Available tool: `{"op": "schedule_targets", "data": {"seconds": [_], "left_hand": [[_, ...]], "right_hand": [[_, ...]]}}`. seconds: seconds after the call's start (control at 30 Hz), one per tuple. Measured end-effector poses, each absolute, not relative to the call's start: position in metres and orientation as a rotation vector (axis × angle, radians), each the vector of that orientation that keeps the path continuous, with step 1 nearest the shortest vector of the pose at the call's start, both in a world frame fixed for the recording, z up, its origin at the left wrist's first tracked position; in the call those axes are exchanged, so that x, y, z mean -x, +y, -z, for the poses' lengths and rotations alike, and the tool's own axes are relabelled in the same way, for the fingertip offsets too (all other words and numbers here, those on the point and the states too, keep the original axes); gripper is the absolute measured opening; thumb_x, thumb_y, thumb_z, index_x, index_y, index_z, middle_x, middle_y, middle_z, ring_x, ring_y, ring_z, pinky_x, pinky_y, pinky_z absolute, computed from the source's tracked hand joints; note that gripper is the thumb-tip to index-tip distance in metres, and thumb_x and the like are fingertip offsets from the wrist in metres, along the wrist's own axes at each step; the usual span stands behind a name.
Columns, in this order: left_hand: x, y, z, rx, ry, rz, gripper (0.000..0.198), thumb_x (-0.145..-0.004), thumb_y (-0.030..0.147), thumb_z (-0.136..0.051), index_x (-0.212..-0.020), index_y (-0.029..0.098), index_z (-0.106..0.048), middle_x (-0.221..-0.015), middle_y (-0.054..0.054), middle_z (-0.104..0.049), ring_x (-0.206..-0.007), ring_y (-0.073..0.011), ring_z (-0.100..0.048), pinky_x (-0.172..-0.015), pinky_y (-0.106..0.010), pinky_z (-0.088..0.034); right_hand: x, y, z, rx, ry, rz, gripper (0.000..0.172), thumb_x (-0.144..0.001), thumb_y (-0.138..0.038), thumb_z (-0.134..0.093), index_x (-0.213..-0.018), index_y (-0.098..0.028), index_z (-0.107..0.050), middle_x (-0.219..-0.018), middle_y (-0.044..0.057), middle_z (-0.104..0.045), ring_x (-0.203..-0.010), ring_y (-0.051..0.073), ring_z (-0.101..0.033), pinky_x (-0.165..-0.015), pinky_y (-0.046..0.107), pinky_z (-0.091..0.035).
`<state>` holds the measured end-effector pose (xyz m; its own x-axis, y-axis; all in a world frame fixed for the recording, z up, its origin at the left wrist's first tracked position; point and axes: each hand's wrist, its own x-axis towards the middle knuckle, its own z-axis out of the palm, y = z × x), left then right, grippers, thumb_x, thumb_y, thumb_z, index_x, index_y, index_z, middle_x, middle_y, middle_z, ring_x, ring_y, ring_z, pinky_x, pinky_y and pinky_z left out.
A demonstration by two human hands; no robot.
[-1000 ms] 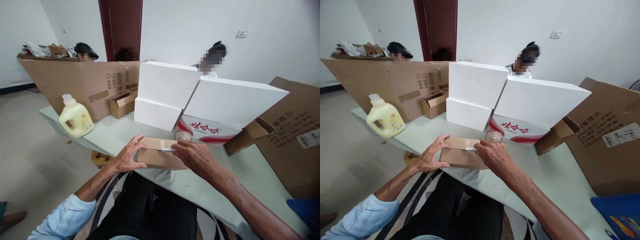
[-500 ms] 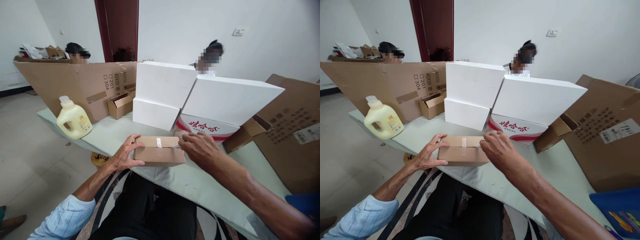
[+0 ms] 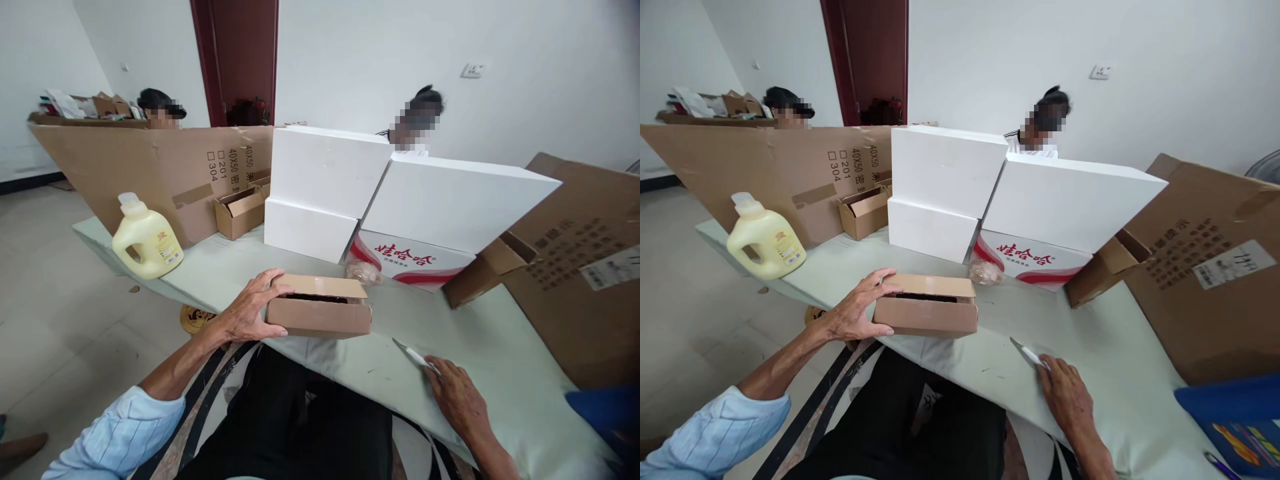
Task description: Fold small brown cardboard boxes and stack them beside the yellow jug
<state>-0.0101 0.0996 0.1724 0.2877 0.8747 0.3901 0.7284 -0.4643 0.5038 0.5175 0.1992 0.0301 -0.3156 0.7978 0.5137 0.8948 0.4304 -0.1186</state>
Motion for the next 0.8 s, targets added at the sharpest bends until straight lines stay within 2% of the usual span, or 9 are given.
{"op": "schedule_targets", "data": {"seconds": [0.1,0.23,0.3,0.4,0.67,0.8], "left_hand": [[0.009,0.1,-0.178,-2.331,1.507,-0.87,0.079,-0.075,0.033,-0.093,-0.146,0.028,-0.059,-0.169,-0.017,-0.039,-0.154,-0.0411,-0.042,-0.123,-0.062,-0.041],[0.005,0.101,-0.183,-2.329,1.554,-0.804,0.073,-0.079,0.037,-0.09,-0.146,0.029,-0.06,-0.169,-0.016,-0.04,-0.155,-0.042,-0.042,-0.123,-0.065,-0.039],[0.003,0.101,-0.186,-2.349,1.563,-0.792,0.07,-0.08,0.037,-0.089,-0.144,0.028,-0.061,-0.168,-0.016,-0.042,-0.155,-0.0418,-0.041,-0.124,-0.065,-0.039],[0.0,0.102,-0.19,-2.376,1.569,-0.781,0.066,-0.082,0.038,-0.087,-0.142,0.027,-0.062,-0.166,-0.017,-0.045,-0.155,-0.0405,-0.041,-0.124,-0.063,-0.038],[-0.003,0.102,-0.196,-2.439,1.625,-0.824,0.048,-0.091,0.039,-0.079,-0.134,0.024,-0.062,-0.156,-0.017,-0.057,-0.152,-0.0392,-0.045,-0.117,-0.059,-0.044],[-0.01,0.103,-0.2,-2.475,1.616,-0.828,0.043,-0.093,0.038,-0.078,-0.13,0.023,-0.063,-0.153,-0.016,-0.06,-0.154,-0.0389,-0.044,-0.117,-0.057,-0.042]], "right_hand": [[-0.495,0.198,-0.041,1.256,-2.132,0.262,0.038,-0.104,-0.051,-0.044,-0.107,-0.024,-0.072,-0.095,0.013,-0.076,-0.087,0.034,-0.071,-0.082,0.052,-0.057],[-0.41,0.186,-0.116,0.929,-2.068,0.22,0.024,-0.107,-0.034,-0.057,-0.126,-0.024,-0.068,-0.116,0.013,-0.074,-0.107,0.03,-0.069,-0.096,0.049,-0.054],[-0.365,0.177,-0.151,0.756,-2.11,0.176,0.025,-0.106,-0.025,-0.06,-0.13,-0.024,-0.065,-0.122,0.013,-0.072,-0.11,0.029,-0.067,-0.099,0.048,-0.053],[-0.317,0.169,-0.181,0.643,-2.233,0.149,0.024,-0.106,-0.023,-0.059,-0.13,-0.022,-0.065,-0.124,0.013,-0.072,-0.113,0.031,-0.063,-0.097,0.048,-0.053],[-0.294,0.17,-0.179,0.709,-2.325,0.147,0.016,-0.107,-0.026,-0.057,-0.121,-0.021,-0.064,-0.118,0.013,-0.068,-0.105,0.031,-0.058,-0.088,0.047,-0.049],[-0.293,0.166,-0.178,0.722,-2.313,0.136,0.013,-0.108,-0.026,-0.055,-0.116,-0.021,-0.063,-0.115,0.012,-0.067,-0.1,0.029,-0.056,-0.086,0.046,-0.047]]}}
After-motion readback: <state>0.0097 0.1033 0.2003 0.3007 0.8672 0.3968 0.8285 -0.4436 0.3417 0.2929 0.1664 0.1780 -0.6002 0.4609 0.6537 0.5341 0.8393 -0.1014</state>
